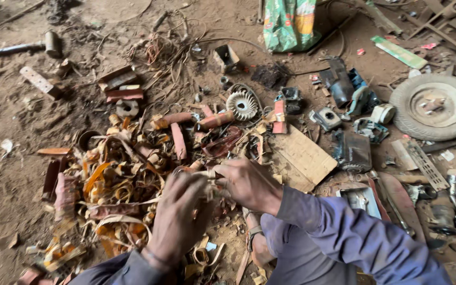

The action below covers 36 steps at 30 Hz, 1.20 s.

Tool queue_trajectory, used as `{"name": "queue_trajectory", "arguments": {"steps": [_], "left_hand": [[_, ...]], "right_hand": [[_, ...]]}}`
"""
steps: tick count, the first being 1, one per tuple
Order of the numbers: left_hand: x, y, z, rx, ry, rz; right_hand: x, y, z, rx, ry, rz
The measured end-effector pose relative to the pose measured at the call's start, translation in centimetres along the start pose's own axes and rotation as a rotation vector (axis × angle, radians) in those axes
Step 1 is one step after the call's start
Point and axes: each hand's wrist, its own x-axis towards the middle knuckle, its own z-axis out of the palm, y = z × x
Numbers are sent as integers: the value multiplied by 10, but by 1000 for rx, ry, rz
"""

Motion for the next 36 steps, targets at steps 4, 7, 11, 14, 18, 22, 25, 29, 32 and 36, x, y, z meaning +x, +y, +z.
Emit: {"name": "queue_trajectory", "arguments": {"steps": [4, 7, 11, 14, 18, 22, 25, 29, 32, 36], "left_hand": [[7, -6, 8, 78, -14, -116], [10, -12, 17, 48, 36, -134], [9, -17, 28, 37, -37, -257], [5, -17, 28, 121, -97, -34], [-3, -13, 23, 328, -105, 156], [-7, -8, 22, 479, -56, 154], [-6, -8, 25, 312, -52, 93], [1, -13, 27, -204, 161, -13], [5, -24, 25, -539, -67, -662], [0, -40, 27, -1349, -375, -894]], "right_hand": [[-3, -8, 4, -149, 10, -38], [-8, -4, 9, -192, -158, 108], [-15, 8, 13, -138, -117, 11], [-13, 16, 11, -62, -135, 44], [-9, 17, -3, -54, -217, 309], [-5, 9, -12, 91, -131, 309], [-2, 4, -13, 94, -122, 328], [-2, 3, -13, -19, -176, 226], [-7, 0, -11, -75, -129, 47], [-9, -4, -12, -188, -177, -25]]}}
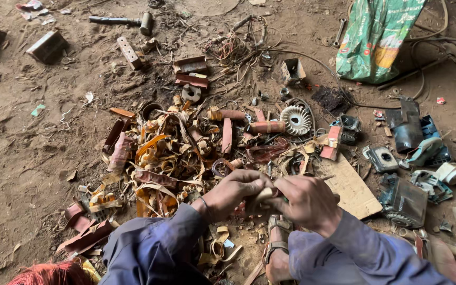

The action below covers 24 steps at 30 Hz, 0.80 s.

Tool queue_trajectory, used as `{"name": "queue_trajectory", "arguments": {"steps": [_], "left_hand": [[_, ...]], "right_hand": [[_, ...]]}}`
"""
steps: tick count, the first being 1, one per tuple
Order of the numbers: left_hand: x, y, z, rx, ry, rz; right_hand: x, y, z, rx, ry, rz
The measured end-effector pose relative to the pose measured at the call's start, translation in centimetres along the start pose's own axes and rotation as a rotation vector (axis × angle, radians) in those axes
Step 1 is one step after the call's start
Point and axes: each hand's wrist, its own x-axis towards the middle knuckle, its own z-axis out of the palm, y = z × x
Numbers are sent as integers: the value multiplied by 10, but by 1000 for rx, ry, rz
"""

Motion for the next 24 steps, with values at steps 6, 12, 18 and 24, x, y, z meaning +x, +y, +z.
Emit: {"name": "queue_trajectory", "arguments": {"steps": [6, 12, 18, 24], "left_hand": [[5, -21, -13, 55, -168, -8], [7, -17, -17, 364, -96, 188], [-9, 15, -6, 1113, 327, 696], [-38, 31, 7, 1074, 385, 842]], "right_hand": [[-4, -10, -17, -23, 84, -207], [-2, -8, -24, 201, 76, -213], [-2, -5, -10, 133, -43, -236], [-3, 1, 5, 73, 27, -117]]}}
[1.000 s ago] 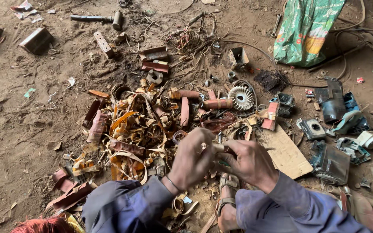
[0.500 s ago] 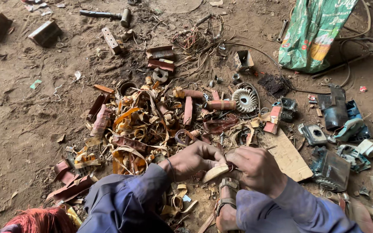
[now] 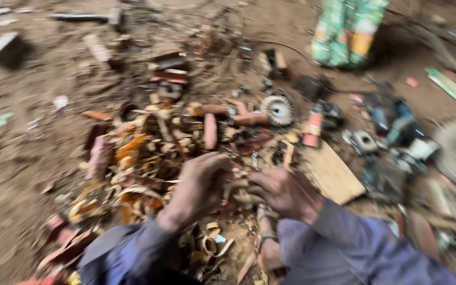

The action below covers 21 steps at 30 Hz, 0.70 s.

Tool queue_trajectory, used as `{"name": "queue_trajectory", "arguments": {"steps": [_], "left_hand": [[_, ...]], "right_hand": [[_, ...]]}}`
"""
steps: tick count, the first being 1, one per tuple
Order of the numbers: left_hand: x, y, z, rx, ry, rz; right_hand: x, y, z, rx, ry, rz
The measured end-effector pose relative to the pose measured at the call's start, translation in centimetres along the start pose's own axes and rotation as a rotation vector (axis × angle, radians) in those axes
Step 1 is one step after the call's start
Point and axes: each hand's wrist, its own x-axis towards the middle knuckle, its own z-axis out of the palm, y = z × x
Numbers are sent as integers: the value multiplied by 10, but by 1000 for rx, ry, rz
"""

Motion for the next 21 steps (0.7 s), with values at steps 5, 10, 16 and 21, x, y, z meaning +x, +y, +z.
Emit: {"name": "queue_trajectory", "arguments": {"steps": [5, 10, 16, 21], "left_hand": [[-1, 0, 3, 280, 89, 132], [-4, -4, 19, -22, -226, -108], [-5, -9, 27, -425, -171, -405], [3, -10, 30, -346, -84, -466]], "right_hand": [[-1, 8, 5, -1, -51, 138], [-2, 9, 9, 13, -20, 101], [-1, 7, 1, 229, 81, 63], [5, 4, -4, 197, -45, 229]]}}
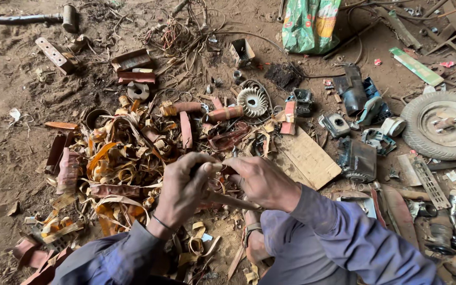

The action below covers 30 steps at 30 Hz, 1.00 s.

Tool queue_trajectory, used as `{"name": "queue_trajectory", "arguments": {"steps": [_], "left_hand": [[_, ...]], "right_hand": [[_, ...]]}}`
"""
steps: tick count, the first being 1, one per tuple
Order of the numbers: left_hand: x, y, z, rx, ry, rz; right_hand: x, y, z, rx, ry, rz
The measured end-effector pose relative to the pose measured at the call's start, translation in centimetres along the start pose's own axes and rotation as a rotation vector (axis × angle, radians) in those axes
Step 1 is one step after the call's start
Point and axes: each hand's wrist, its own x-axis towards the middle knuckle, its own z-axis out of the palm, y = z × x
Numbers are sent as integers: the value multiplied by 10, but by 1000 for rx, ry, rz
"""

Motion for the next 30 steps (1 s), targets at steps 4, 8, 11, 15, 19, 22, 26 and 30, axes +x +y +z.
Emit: {"name": "queue_trajectory", "arguments": {"steps": [4, 8, 11, 15, 19, 22, 26, 30], "left_hand": [[2, 3, -8, -362, -4, 141], [1, -4, -10, -171, -91, -165], [-1, -17, -2, 135, -88, -232], [-8, -30, -10, -53, 22, -85], [-7, -25, -36, -410, 283, 163], [-3, -16, -42, 300, 376, 204], [-3, -17, -14, 438, 91, 314], [-10, -26, 10, -184, -334, -219]], "right_hand": [[6, -6, -2, 82, 120, 53], [6, -11, -14, 201, 281, 197], [6, -12, -18, 373, 313, 291], [6, -8, -16, 449, 324, 345], [2, 1, -15, 489, 315, 404], [0, 4, -14, 626, 300, 396], [0, 5, -10, 840, 256, 365], [2, 5, -9, 920, 274, 352]]}}
